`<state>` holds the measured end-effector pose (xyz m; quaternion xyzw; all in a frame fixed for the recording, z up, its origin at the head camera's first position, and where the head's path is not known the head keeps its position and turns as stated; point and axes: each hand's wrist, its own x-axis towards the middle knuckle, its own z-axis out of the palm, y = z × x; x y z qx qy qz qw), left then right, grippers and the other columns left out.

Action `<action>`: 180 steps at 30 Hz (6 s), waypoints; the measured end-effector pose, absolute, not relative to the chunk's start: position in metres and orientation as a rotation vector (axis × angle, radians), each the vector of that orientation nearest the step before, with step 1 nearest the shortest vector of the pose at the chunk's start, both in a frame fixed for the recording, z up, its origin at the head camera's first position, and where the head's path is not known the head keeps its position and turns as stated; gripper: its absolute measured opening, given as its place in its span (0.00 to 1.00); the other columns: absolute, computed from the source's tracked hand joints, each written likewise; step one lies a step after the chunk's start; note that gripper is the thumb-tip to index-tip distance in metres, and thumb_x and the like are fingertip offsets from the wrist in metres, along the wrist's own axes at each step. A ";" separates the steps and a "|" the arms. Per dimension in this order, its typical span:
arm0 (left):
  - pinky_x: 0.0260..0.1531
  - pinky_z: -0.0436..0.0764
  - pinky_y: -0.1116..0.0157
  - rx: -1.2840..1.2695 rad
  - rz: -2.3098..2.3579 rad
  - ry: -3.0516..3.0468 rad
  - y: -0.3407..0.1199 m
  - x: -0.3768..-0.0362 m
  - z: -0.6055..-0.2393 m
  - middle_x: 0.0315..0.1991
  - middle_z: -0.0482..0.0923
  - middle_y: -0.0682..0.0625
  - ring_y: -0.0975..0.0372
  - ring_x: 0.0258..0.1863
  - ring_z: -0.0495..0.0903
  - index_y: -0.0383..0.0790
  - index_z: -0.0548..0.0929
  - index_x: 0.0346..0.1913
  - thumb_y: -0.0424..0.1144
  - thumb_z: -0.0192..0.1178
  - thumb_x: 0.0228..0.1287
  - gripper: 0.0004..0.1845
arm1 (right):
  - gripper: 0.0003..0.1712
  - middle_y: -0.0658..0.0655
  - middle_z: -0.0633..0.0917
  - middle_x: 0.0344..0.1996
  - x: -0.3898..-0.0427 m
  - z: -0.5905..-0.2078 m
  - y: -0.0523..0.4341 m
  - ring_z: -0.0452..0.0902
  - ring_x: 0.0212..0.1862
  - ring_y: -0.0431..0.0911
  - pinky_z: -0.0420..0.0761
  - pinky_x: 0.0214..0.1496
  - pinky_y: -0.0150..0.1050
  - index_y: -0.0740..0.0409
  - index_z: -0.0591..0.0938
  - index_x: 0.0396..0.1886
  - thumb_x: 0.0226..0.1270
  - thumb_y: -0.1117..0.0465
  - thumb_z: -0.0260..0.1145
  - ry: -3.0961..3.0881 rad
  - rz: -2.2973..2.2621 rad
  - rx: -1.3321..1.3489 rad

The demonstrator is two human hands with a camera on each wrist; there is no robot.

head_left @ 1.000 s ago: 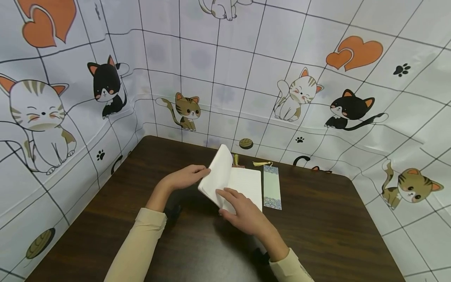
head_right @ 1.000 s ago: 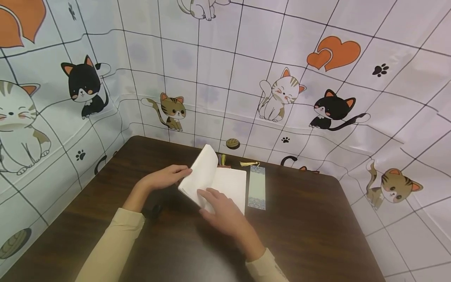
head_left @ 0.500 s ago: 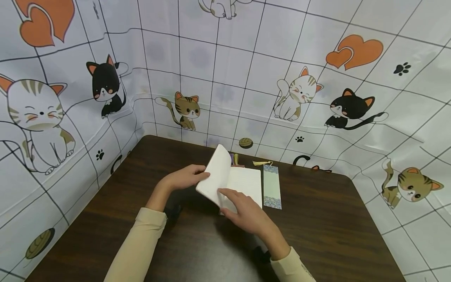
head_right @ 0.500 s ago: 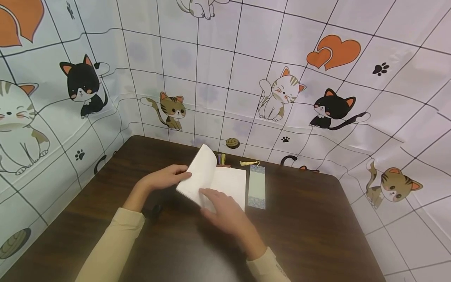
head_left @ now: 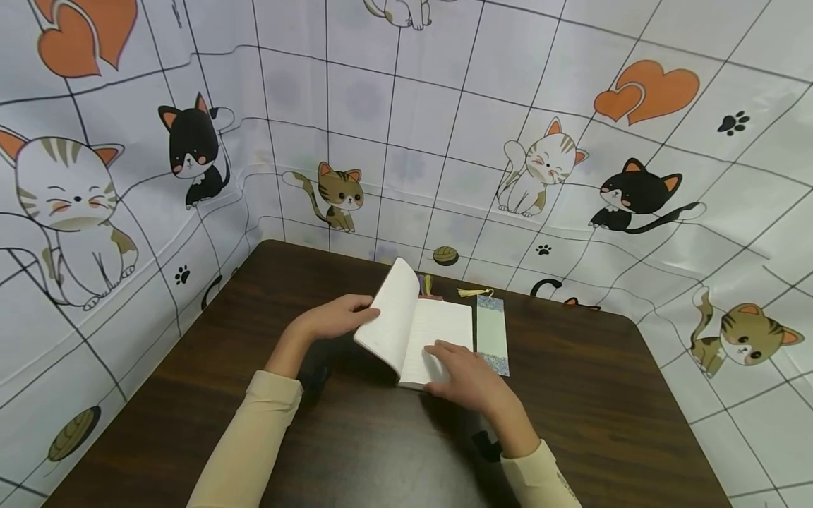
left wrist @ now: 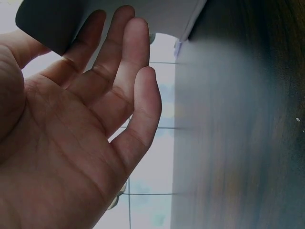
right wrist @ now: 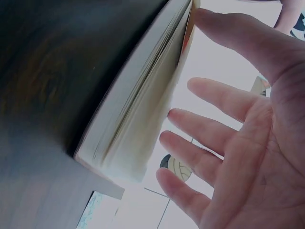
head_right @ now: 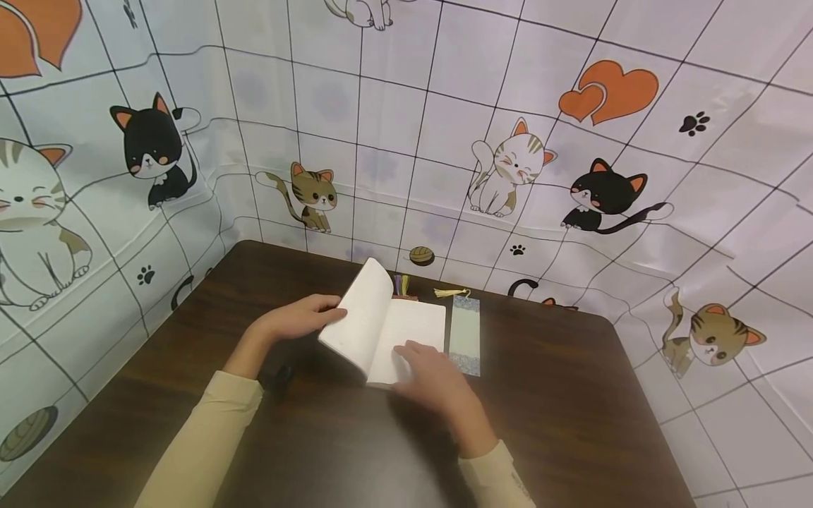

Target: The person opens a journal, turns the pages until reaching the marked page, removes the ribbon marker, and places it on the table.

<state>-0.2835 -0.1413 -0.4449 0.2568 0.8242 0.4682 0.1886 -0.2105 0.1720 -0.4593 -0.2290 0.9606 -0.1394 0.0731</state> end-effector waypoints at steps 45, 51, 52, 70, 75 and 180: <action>0.46 0.75 0.58 0.722 1.283 2.356 -0.145 -0.284 -0.445 0.40 0.77 0.48 0.58 0.41 0.75 0.36 0.80 0.55 0.47 0.48 0.88 0.17 | 0.30 0.62 0.82 0.69 -0.198 -0.454 0.165 0.76 0.72 0.62 0.73 0.71 0.68 0.56 0.80 0.70 0.68 0.71 0.70 3.010 -0.237 -0.679; 0.49 0.77 0.57 0.712 1.280 2.352 -0.146 -0.282 -0.443 0.43 0.80 0.47 0.58 0.42 0.77 0.35 0.80 0.59 0.47 0.49 0.88 0.18 | 0.37 0.65 0.74 0.77 -0.204 -0.448 0.174 0.68 0.78 0.64 0.70 0.73 0.69 0.52 0.77 0.74 0.66 0.73 0.72 3.108 -0.234 -0.708; 0.49 0.77 0.57 0.710 1.278 2.353 -0.145 -0.282 -0.443 0.43 0.80 0.47 0.58 0.42 0.78 0.35 0.80 0.59 0.47 0.49 0.88 0.18 | 0.39 0.65 0.72 0.79 -0.205 -0.446 0.176 0.67 0.79 0.64 0.70 0.73 0.69 0.51 0.77 0.75 0.65 0.73 0.73 3.135 -0.235 -0.726; 0.50 0.77 0.57 0.703 1.256 2.372 -0.146 -0.282 -0.444 0.43 0.80 0.47 0.58 0.43 0.78 0.35 0.80 0.60 0.47 0.48 0.88 0.19 | 0.57 0.60 0.76 0.77 -0.208 -0.451 0.167 0.83 0.65 0.65 0.81 0.63 0.64 0.53 0.46 0.90 0.77 0.39 0.68 3.084 -0.682 -0.375; 0.50 0.78 0.58 0.700 1.278 2.354 -0.146 -0.282 -0.446 0.44 0.82 0.46 0.58 0.43 0.79 0.34 0.79 0.63 0.48 0.48 0.88 0.20 | 0.51 0.53 0.74 0.79 -0.203 -0.458 0.158 0.86 0.62 0.61 0.84 0.60 0.61 0.45 0.49 0.90 0.80 0.41 0.65 2.988 -0.759 -0.477; 0.45 0.77 0.58 0.721 1.269 2.368 -0.146 -0.284 -0.447 0.41 0.79 0.47 0.58 0.40 0.77 0.35 0.81 0.56 0.46 0.49 0.88 0.17 | 0.46 0.64 0.64 0.83 -0.214 -0.440 0.193 0.64 0.82 0.64 0.69 0.75 0.69 0.50 0.71 0.81 0.64 0.65 0.79 3.154 -0.440 -0.812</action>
